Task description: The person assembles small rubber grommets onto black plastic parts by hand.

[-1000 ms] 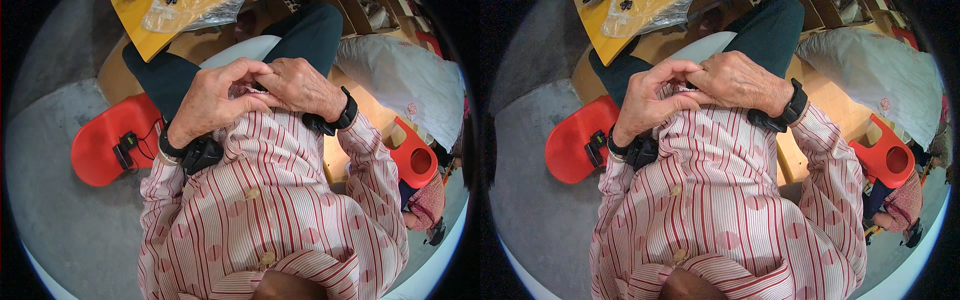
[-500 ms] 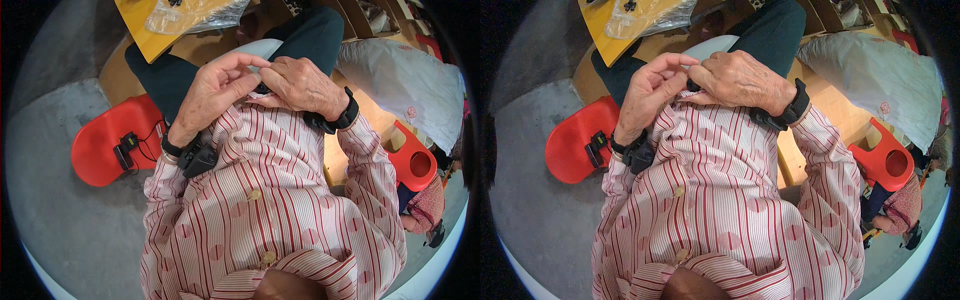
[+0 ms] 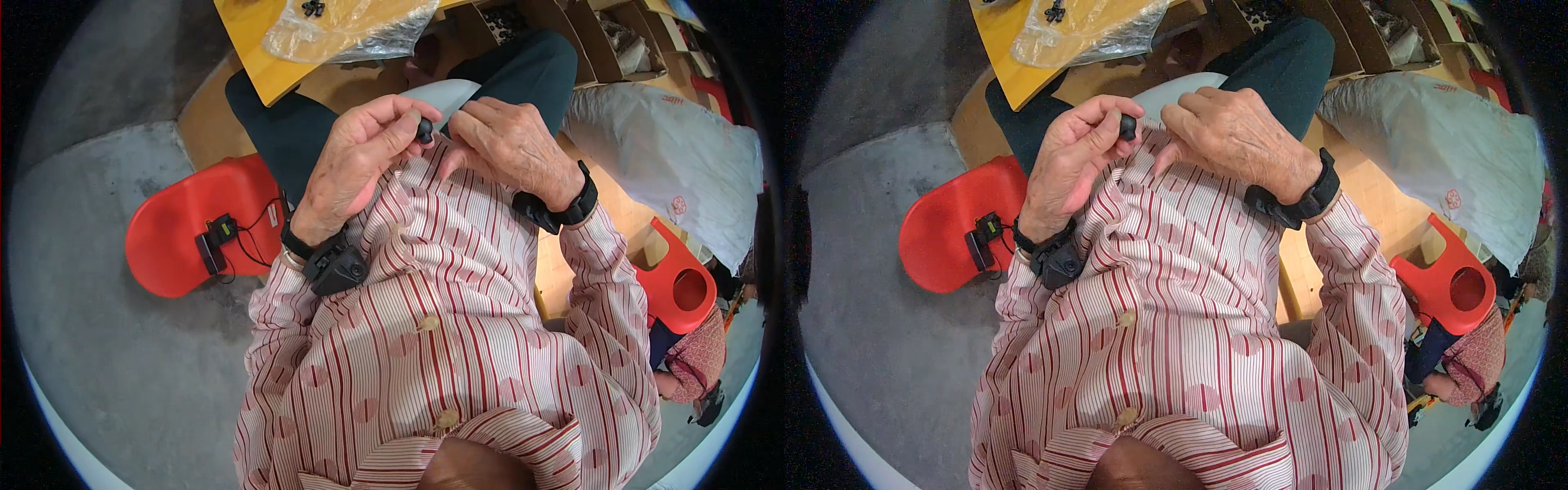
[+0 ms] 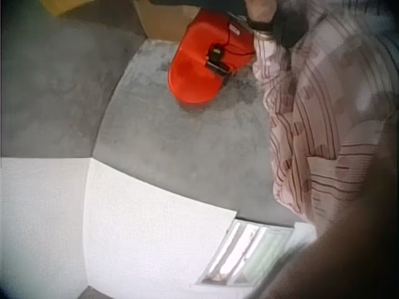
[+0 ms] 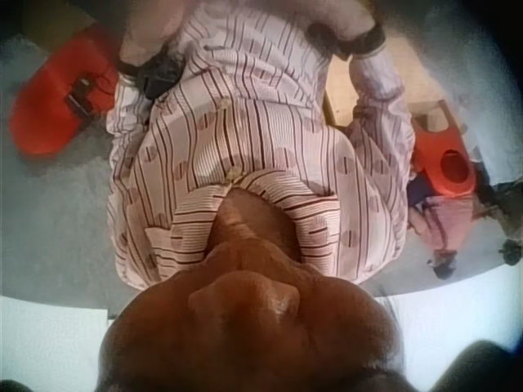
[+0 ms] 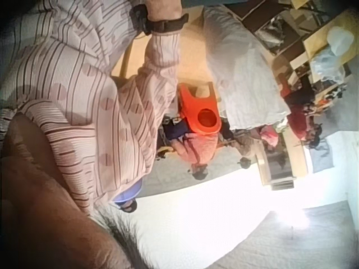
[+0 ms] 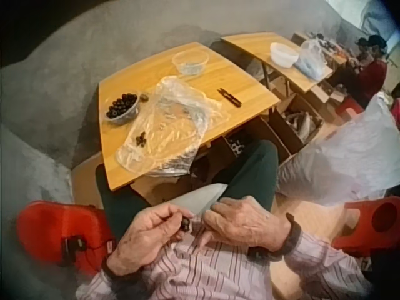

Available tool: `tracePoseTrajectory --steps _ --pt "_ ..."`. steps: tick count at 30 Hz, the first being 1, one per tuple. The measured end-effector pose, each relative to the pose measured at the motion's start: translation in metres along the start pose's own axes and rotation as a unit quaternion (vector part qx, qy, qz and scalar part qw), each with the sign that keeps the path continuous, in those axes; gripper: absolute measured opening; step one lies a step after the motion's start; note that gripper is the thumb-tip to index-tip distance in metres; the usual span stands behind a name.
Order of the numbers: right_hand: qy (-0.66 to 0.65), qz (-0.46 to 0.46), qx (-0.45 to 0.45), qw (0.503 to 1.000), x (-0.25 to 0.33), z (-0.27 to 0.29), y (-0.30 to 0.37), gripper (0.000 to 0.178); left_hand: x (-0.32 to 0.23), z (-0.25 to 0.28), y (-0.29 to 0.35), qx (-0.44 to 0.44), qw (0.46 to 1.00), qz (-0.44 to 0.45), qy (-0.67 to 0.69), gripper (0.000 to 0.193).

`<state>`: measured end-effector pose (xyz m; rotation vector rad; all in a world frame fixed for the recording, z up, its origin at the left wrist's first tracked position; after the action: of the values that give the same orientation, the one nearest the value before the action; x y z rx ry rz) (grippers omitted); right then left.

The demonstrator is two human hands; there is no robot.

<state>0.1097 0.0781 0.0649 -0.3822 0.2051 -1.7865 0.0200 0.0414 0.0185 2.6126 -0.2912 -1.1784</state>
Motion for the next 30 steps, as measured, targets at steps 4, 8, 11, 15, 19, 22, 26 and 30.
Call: tracePoseTrajectory --steps 4,8,11,15,19,22,26,30 --pt "0.01 -0.022 -0.03 0.999 -0.003 0.01 -0.006 0.037 0.0 0.004 0.001 -0.018 0.999 0.011 0.038 0.022" --pt "-0.08 -0.056 -0.075 0.992 -0.007 0.023 -0.008 0.031 0.001 0.002 0.001 0.001 0.998 0.023 0.063 0.022" --pt "-0.15 -0.075 -0.099 0.981 -0.009 0.028 -0.011 0.029 0.0 0.001 0.001 0.006 0.998 0.016 0.065 0.021" --pt "-0.198 -0.083 -0.127 0.968 -0.012 0.028 -0.009 0.026 0.0 -0.001 0.001 0.005 0.999 0.012 0.048 0.018" --pt "-0.225 -0.071 -0.135 0.962 -0.012 0.029 -0.007 0.024 -0.002 -0.004 0.001 0.016 0.999 0.002 0.047 0.017" --pt "-0.284 -0.096 -0.121 0.946 -0.017 0.026 -0.006 0.021 -0.005 -0.009 0.002 0.053 0.997 -0.009 0.057 0.016" --pt "-0.426 -0.173 -0.042 0.887 -0.024 0.005 -0.003 0.019 -0.008 -0.015 0.004 0.058 0.997 -0.018 0.039 0.013" --pt "-0.47 -0.193 -0.033 0.861 -0.025 -0.002 -0.001 0.021 -0.009 -0.012 0.001 0.058 0.997 -0.048 -0.008 0.023"
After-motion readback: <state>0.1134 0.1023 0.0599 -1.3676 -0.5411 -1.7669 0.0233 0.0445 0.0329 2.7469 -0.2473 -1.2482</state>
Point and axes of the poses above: each hand's wrist, its own y-axis away from the middle knuckle, its own z-axis out of the back of the hand, x = y × z, the point moved 10 cm from there along -y, towards the middle knuckle, and after that the axes turned 13 degrees about y, right-handed, at the moved point
